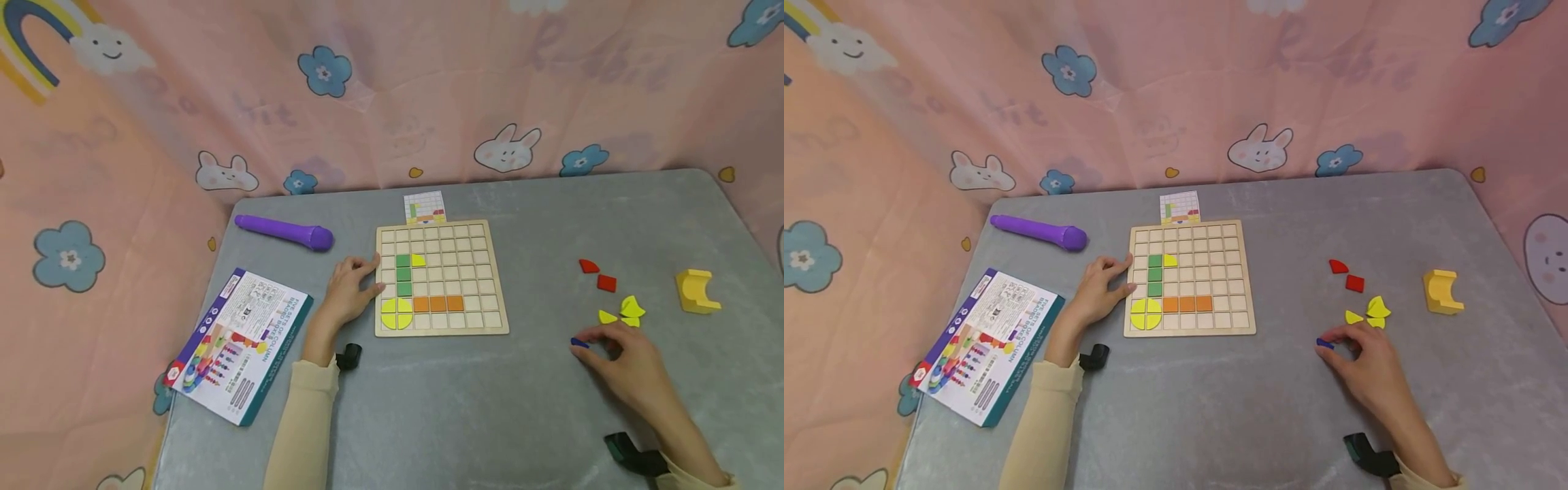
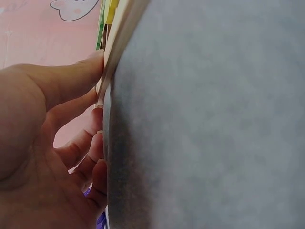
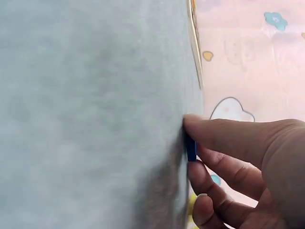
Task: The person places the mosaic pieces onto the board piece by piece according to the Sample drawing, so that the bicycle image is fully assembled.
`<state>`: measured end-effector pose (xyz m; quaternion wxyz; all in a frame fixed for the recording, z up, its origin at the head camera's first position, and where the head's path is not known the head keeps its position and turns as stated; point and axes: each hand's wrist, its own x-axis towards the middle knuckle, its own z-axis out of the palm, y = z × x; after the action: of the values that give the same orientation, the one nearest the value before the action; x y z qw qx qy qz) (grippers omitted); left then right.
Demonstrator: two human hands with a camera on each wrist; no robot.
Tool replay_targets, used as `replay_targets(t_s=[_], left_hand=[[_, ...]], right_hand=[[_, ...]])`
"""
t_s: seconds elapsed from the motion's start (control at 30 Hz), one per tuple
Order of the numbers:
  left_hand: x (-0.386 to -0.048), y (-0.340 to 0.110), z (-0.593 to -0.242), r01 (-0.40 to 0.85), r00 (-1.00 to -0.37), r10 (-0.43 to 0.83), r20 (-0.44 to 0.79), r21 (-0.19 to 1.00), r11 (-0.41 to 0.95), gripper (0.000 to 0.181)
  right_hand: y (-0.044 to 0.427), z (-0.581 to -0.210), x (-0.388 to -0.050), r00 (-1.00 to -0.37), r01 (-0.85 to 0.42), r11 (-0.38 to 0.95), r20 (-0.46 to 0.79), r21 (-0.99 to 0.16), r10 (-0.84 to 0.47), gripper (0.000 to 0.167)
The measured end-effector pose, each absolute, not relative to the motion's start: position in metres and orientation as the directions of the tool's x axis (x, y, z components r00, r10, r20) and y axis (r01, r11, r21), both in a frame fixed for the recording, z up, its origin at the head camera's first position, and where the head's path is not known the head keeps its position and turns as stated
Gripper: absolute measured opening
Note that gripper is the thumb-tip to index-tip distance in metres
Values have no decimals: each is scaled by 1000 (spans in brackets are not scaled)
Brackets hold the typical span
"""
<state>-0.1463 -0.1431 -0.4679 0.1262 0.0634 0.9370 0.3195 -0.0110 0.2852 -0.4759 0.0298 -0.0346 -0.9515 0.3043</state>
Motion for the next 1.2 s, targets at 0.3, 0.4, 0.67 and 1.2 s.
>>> replay_targets(t_s=[0.3,0.4,0.67,1.2], left_hand=[[-147,-143,-468,43,-960,203,-192,615,787,62],[-146,-143,-468,43,-961,201,-189,615,787,62],[-147,-142,-467,30,-961,193,-199,616,787,63],[-147,-142,-465,35,-961,196,-193,621,783,64]], right_hand=[[262,-461,-34,-994,-72,810,107,-582,-11,19],[249,-460,-45,-987,-150,779,144,-608,-77,19],[202,-455,-73,-961,-277,737,184,-616,-207,18],[124,-461,-93,-920,-318,683,40,-657,-389,11]])
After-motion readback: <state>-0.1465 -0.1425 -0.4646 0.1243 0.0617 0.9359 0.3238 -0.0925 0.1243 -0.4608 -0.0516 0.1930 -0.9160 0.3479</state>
